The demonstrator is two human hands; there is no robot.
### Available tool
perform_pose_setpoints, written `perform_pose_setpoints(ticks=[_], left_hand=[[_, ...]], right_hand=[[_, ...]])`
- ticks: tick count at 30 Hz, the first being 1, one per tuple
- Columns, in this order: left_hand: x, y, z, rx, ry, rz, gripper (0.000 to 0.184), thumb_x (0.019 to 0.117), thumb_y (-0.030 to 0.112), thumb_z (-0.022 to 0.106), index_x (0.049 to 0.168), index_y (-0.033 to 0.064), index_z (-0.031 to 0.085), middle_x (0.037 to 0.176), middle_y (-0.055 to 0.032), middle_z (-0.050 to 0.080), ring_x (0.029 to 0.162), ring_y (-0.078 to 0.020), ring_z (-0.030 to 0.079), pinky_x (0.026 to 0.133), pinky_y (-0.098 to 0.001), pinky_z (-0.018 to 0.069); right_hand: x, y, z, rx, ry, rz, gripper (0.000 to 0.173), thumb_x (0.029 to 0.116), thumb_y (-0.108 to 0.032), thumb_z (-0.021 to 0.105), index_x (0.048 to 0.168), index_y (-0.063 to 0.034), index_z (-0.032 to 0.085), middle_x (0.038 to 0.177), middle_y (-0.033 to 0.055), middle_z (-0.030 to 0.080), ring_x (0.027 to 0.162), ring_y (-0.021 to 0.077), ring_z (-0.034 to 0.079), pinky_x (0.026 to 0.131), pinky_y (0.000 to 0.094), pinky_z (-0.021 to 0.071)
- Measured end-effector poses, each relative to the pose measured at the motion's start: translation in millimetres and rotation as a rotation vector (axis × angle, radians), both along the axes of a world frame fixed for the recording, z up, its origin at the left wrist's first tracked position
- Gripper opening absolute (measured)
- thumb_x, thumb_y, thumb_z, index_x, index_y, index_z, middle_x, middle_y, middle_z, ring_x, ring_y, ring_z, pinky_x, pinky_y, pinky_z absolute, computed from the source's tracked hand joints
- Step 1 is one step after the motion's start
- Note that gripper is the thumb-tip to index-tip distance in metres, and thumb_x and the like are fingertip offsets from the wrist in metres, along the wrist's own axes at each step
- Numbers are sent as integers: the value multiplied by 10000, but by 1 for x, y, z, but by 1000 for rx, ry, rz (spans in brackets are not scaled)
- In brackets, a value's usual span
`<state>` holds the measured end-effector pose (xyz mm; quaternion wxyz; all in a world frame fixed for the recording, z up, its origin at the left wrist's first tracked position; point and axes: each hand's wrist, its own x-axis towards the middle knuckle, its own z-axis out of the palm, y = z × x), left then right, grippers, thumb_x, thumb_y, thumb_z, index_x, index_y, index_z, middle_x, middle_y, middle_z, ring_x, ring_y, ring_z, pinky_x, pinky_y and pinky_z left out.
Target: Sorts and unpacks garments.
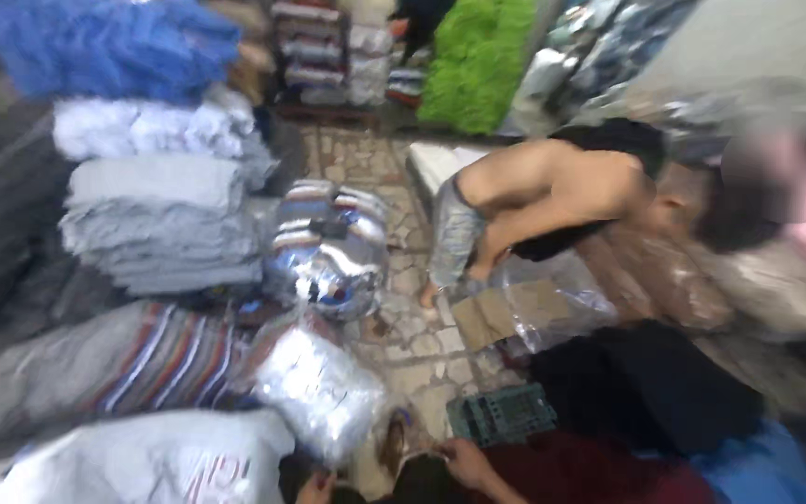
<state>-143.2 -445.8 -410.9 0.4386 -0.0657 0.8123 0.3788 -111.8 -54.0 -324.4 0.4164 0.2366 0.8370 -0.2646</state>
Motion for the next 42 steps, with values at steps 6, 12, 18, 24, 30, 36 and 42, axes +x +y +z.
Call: perform_pose_setpoints(ticks=[6, 12, 18, 24, 30, 36, 42], left_hand=[[-15, 43, -4, -3, -240, 293, 525, 1029, 510, 545, 1322, 86, 643, 1243, -160, 697, 1170, -300, 669, 1045, -536, 507], [-58, 97, 3, -24, -182, 542, 459, 1021, 451, 591, 1278, 78, 664, 1199, -139, 709, 1118, -262, 687, 1014, -504, 535], [-116, 143, -29, -103, -77, 617, 564, 972, 374, 688, 1378, 0, 571, 1359, -228, 602, 1257, -334, 603, 1091, -491, 481], [-159, 190, -49, -366, -281, 370, 704, 874, 613, 697, 1322, 73, 647, 1346, -199, 633, 1287, -364, 585, 1065, -560, 484], [-151, 204, -68, -505, -258, 243, 574, 942, 570, 617, 1303, 128, 677, 1322, -166, 658, 1303, -373, 571, 1000, -571, 519], [-134, 189, -76, -400, -115, 315, 447, 950, 507, 639, 1126, 109, 744, 1119, -110, 737, 1161, -300, 660, 1031, -511, 507], [-101, 184, -81, -267, 120, 692, 246, 960, 316, 678, 1077, 111, 748, 1025, -44, 750, 984, -169, 718, 931, -415, 589]], right_hand=[[-88, -3, -25, -88, -92, 274, 503, 978, -517, 626, 1337, -165, 654, 1219, 134, 714, 1125, 306, 690, 1003, 576, 534], [-179, -11, -69, -198, -96, 457, 489, 1034, -352, 555, 1478, -147, 527, 1365, 153, 639, 1240, 318, 634, 1069, 562, 500], [-249, -6, -101, -89, -143, 719, 468, 1046, -349, 537, 1494, -213, 539, 1408, 155, 619, 1259, 370, 620, 1033, 611, 496], [-258, 2, -142, -93, -232, 788, 461, 1042, -323, 544, 1500, -275, 528, 1421, 157, 601, 1240, 385, 624, 991, 630, 512], [-240, 2, -165, -125, -142, 779, 446, 1043, -355, 518, 1481, -277, 539, 1406, 104, 626, 1197, 354, 655, 968, 609, 531], [-237, 22, -168, -199, -62, 747, 482, 1041, -409, 498, 1511, -304, 520, 1380, 72, 648, 1167, 292, 675, 970, 559, 547], [-228, 31, -163, -267, -127, 653, 540, 1017, -522, 547, 1479, -244, 559, 1285, 98, 689, 1116, 285, 687, 978, 539, 548]])
